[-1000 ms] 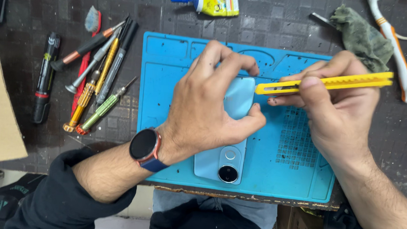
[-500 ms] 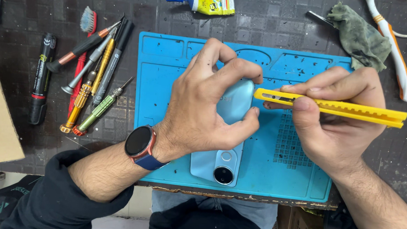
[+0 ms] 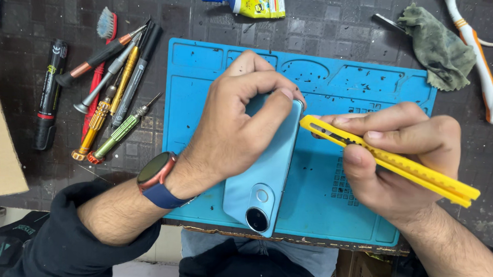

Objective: The person removes the back cover of a smartphone. They first peel rubber bands off the phone, cut along the edge with a utility knife, heat the back with a black heating sheet, pry the back cover off by hand, and then use a screwdriver to unscrew components inside the opened phone.

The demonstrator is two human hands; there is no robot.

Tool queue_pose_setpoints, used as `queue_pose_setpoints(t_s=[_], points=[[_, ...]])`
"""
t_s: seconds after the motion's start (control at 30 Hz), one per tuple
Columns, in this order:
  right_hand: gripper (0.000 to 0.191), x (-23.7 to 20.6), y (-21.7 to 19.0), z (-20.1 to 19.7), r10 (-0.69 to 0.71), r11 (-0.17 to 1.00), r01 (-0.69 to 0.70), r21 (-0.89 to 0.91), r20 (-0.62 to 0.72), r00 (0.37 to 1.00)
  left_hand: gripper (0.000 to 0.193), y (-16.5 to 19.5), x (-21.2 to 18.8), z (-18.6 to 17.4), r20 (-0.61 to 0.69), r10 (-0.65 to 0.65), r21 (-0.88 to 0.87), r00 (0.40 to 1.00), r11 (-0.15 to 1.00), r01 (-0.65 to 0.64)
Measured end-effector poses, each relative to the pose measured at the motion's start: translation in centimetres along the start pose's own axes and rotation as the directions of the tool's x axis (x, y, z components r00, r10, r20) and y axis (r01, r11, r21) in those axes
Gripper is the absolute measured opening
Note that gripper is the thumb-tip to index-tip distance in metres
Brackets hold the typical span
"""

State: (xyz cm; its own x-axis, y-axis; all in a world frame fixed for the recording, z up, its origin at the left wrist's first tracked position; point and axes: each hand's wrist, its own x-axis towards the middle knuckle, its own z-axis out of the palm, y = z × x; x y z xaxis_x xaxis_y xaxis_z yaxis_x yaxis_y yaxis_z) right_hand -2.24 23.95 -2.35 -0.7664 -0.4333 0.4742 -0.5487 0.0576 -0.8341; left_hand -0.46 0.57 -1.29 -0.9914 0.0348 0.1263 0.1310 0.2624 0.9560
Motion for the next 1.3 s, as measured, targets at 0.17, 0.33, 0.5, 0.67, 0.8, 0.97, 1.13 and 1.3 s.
queue_pose_setpoints(t_s=[0.17, 0.33, 0.5, 0.67, 0.8, 0.97, 1.13, 1.3], points=[[0.030, -0.5, -0.7, 0.1, -0.016, 1.000, 0.015, -0.014, -0.003, 1.000, 0.013, 0.0, -0.1, 0.1, 0.031, -0.035, 0.007, 0.999, 0.999, 0.035], [0.027, -0.7, -0.8, 0.0, -0.043, 0.999, 0.044, -0.021, 0.030, 0.999, 0.019, 0.1, 0.5, -0.1, 0.085, -0.108, 0.008, 0.990, 0.994, 0.108], [0.026, -1.0, -1.6, 0.2, -0.025, 0.999, 0.023, 0.034, 0.055, 0.998, 0.023, -0.1, 0.5, -0.2, 0.134, -0.165, 0.013, 0.977, 0.986, 0.164], [0.023, -1.2, -1.5, 0.5, -0.064, 0.991, 0.054, 0.124, 0.079, 0.995, 0.027, 0.1, 0.3, -0.6, 0.172, -0.084, 0.039, 0.981, 0.996, 0.079], [0.025, -1.5, -1.2, 0.2, -0.061, 0.992, 0.051, 0.116, 0.085, 0.995, 0.030, 0.2, 0.2, -0.7, 0.195, -0.115, 0.058, 0.974, 0.993, 0.106], [0.026, -2.0, -1.3, 0.0, -0.067, 0.997, 0.062, 0.048, 0.118, 0.991, 0.033, 0.3, 0.2, -0.7, 0.207, -0.131, 0.060, 0.970, 0.991, 0.121], [0.026, -1.7, -1.5, 0.2, -0.120, 0.992, 0.110, 0.068, 0.159, 0.980, 0.034, 0.4, 0.0, -0.7, 0.201, -0.098, 0.040, 0.975, 0.995, 0.092], [0.026, -0.8, -1.9, 0.0, -0.203, 0.969, 0.171, 0.179, 0.177, 0.963, 0.027, 0.6, 0.0, -0.9, 0.218, -0.078, -0.006, 0.973, 0.997, 0.081]])
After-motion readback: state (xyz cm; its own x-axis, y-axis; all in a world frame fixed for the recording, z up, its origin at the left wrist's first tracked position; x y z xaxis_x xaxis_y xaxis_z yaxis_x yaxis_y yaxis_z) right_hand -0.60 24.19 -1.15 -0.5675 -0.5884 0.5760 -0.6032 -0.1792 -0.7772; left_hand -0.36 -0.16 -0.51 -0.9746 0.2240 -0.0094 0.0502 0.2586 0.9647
